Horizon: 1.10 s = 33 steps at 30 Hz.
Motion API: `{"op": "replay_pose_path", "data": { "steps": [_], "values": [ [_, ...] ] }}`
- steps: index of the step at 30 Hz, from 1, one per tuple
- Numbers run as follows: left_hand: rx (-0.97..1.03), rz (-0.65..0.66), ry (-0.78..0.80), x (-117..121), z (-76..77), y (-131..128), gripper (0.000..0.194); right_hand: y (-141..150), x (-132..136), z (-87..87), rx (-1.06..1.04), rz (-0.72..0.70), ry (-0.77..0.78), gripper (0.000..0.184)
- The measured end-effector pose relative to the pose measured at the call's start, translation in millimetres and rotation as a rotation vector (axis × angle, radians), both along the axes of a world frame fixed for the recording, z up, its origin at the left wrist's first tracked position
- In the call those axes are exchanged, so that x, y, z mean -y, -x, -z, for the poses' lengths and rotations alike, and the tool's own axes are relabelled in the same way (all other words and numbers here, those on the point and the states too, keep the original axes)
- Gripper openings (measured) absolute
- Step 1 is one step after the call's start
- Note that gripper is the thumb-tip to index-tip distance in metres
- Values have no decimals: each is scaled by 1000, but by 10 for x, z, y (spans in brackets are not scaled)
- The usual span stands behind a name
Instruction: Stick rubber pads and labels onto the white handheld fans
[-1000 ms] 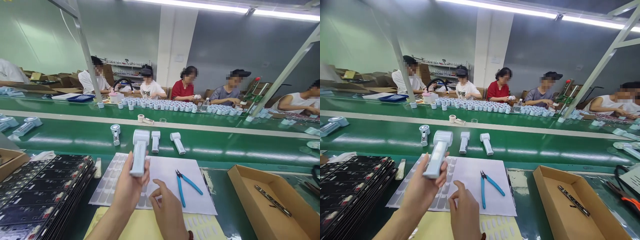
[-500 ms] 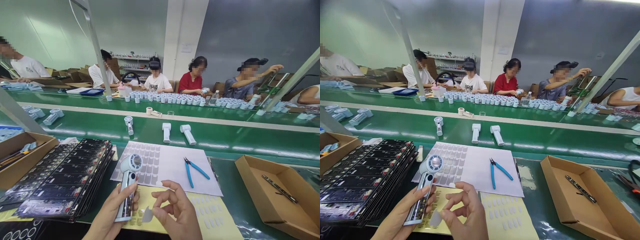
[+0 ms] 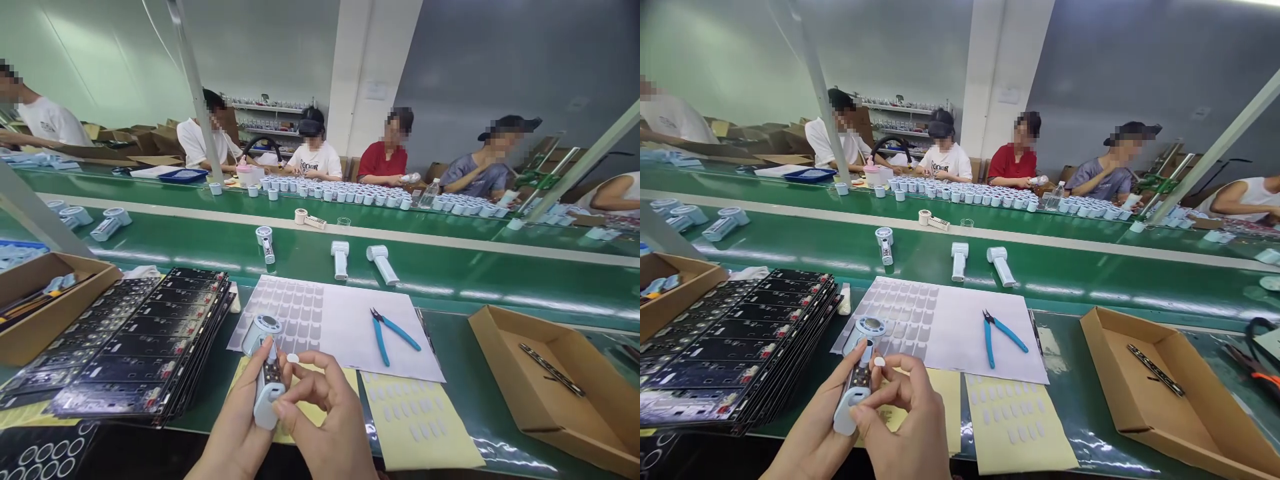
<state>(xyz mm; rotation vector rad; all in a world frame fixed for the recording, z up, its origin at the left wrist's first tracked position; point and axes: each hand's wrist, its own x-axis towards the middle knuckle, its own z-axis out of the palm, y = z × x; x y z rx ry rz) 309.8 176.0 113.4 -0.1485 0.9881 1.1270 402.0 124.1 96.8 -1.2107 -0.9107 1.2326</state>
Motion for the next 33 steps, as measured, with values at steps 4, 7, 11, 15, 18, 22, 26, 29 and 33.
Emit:
{"op": "replay_pose_path", "data": {
  "steps": [4,7,11,15,18,22,26,29,33],
  "values": [
    [10,1,5,-8,-21,0,12,19,-15,10,-2,8,6,42],
    [6,-7,13,-6,-14,5,13,29,-24,9,-13,19,2,40],
    [16,-21,13,-9,18,10,10,33,-34,-8,-3,24,3,38],
    [53,-21,33,-9,18,0,7,48,-15,12,70,22,-21,36],
    [92,-31,62,20,-17,-24,15,73,21,54,213,62,-133,36],
    [185,-9,56,68,-79,-56,22,96,32,66,409,193,-255,52],
    [189,26,105,67,-124,-47,24,72,-35,60,133,131,-10,71],
    [117,61,55,40,-107,9,22,-19,-79,140,-120,67,-10,59],
    [-143,126,-38,-13,54,147,16,-207,-44,359,51,45,-9,46]
  ]
}}
